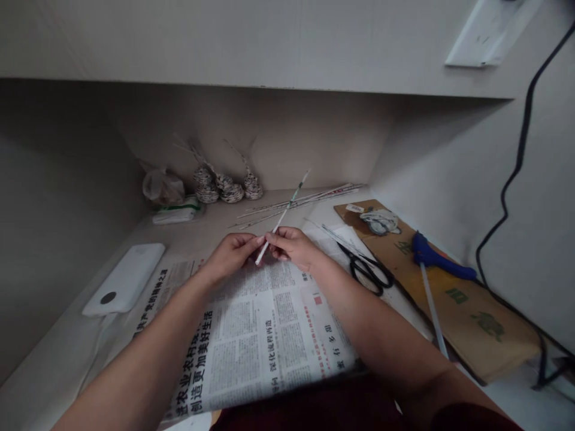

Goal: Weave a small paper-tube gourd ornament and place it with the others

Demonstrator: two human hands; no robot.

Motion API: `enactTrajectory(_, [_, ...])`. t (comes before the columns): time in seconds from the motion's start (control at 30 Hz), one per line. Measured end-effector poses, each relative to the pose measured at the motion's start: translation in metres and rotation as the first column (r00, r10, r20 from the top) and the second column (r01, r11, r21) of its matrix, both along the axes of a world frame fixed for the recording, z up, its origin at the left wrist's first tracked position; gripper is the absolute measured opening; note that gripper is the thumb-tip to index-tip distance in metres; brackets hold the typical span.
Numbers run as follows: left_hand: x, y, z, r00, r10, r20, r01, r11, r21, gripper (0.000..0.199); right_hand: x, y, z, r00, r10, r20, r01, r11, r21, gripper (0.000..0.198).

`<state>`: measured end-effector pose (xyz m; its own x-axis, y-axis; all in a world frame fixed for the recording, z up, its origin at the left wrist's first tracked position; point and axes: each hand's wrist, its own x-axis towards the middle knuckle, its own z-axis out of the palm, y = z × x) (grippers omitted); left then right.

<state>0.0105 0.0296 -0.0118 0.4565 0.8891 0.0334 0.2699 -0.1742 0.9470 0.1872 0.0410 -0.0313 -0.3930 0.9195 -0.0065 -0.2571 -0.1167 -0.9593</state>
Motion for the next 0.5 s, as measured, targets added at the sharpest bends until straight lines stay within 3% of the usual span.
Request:
enactTrajectory(0.03, [0.002, -0.001, 0.000, 0.997, 0.079, -0.012, -0.077, 0.988, 0.131, 0.033, 0.001, 0.001, 0.000, 0.999, -0.009, -0.037, 0.008, 0.999, -0.034, 0.040])
enactTrajectory(0.1, [0.004, -0.004, 0.001, 0.981, 0.193, -0.017, -0.172, 0.906, 0.386, 0.021, 0.003, 0.004, 0.000, 0.995, 0.003, -0.100, -0.012, 0.996, -0.084, 0.041])
enactTrajectory(0.17, [0.004, -0.007, 0.003, 0.975, 0.220, -0.034, -0.159, 0.795, 0.585, 0.019, 0.005, 0.004, 0.000, 0.989, 0.043, -0.143, -0.059, 0.992, -0.108, 0.041])
enactTrajectory(0.23, [0.003, -0.010, 0.005, 0.984, 0.164, -0.072, -0.061, 0.684, 0.727, 0.021, 0.006, 0.004, 0.000, 0.983, 0.090, -0.162, -0.110, 0.986, -0.121, 0.042])
enactTrajectory(0.3, [0.002, -0.012, 0.007, 0.985, 0.104, -0.134, 0.049, 0.584, 0.811, 0.019, 0.006, 0.003, 0.000, 0.979, 0.138, -0.153, -0.158, 0.980, -0.125, 0.043])
enactTrajectory(0.4, [0.002, -0.014, 0.009, 0.973, 0.160, -0.169, 0.089, 0.415, 0.906, 0.020, 0.002, 0.001, -0.001, 0.981, 0.175, -0.082, -0.184, 0.976, -0.115, 0.046])
enactTrajectory(0.5, [0.004, -0.018, 0.010, 0.970, 0.196, -0.142, 0.072, 0.325, 0.943, 0.026, 0.000, 0.001, -0.001, 0.988, 0.045, 0.151, -0.049, 0.999, 0.021, 0.050])
